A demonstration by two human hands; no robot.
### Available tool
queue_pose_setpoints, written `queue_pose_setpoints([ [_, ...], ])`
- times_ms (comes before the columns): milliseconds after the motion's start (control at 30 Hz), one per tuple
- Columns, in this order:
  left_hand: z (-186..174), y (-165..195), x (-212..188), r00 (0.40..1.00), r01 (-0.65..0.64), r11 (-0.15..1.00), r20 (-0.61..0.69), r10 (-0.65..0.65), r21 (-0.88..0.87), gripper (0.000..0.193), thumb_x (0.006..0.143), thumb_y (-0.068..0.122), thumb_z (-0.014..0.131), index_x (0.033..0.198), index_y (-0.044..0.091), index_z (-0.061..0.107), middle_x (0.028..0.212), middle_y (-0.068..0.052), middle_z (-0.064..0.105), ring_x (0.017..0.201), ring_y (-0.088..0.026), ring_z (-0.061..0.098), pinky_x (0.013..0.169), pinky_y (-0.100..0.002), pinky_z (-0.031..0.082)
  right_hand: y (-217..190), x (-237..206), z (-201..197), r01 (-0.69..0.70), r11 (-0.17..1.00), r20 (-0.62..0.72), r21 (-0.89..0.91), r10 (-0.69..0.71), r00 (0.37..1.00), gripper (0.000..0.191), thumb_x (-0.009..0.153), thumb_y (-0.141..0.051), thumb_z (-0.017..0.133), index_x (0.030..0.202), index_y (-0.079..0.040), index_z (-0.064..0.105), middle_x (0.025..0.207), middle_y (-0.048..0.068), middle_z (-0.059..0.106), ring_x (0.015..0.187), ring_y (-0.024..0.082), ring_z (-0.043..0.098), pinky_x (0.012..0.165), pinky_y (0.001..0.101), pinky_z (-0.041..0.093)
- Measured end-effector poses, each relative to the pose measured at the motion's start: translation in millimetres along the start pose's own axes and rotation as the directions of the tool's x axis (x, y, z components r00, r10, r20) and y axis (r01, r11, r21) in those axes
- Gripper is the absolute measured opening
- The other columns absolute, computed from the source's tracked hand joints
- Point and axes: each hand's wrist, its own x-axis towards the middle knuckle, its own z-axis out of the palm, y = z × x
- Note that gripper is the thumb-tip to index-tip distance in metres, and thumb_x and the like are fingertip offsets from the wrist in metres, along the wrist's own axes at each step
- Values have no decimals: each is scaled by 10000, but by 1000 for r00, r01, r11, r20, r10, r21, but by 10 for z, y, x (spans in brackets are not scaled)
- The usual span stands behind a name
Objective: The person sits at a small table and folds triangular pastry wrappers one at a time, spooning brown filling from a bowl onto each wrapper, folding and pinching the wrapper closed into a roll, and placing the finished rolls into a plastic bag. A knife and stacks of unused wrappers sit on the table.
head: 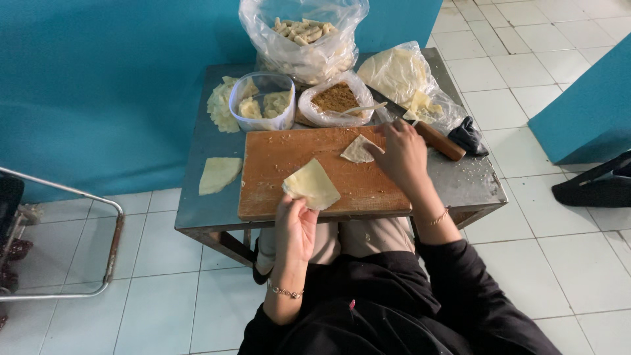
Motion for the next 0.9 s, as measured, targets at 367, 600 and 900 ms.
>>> queue_pose_setpoints([
  [367, -80, -4, -27, 997, -69, 985, -19, 73, 160, 299, 1028, -36, 470, 1306, -74, 573, 1228, -122, 622, 1096, -144, 618, 948, -296, 530, -1114, -363, -172, 217, 765, 1, 606, -274, 962, 217, 846, -143, 798, 1026, -43, 732, 993, 92, 734, 881, 262, 727, 773, 352, 592],
  [600, -94, -67, -27, 996, -64, 983, -49, 73, 170, 261, 1018, 42, 530, 1259, -25, 603, 1237, -112, 645, 1110, -169, 650, 971, -325, 551, -931, -419, 126, 63, 736, 106, 673, -181, 978, 99, 888, -99, 747, 954, -34, 713, 904, 95, 724, 817, 210, 720, 712, 323, 576],
  [900, -179, 148, -21, 985, -58, 998, -161, 58, 1, 292, 968, 39, 575, 1257, -4, 593, 1236, -111, 668, 1141, -204, 661, 994, -355, 542, -135, 602, 465, -47, 764, 211, 643, -118, 970, 110, 960, -121, 687, 1016, -27, 690, 895, 97, 727, 784, 159, 704, 698, 333, 582],
])
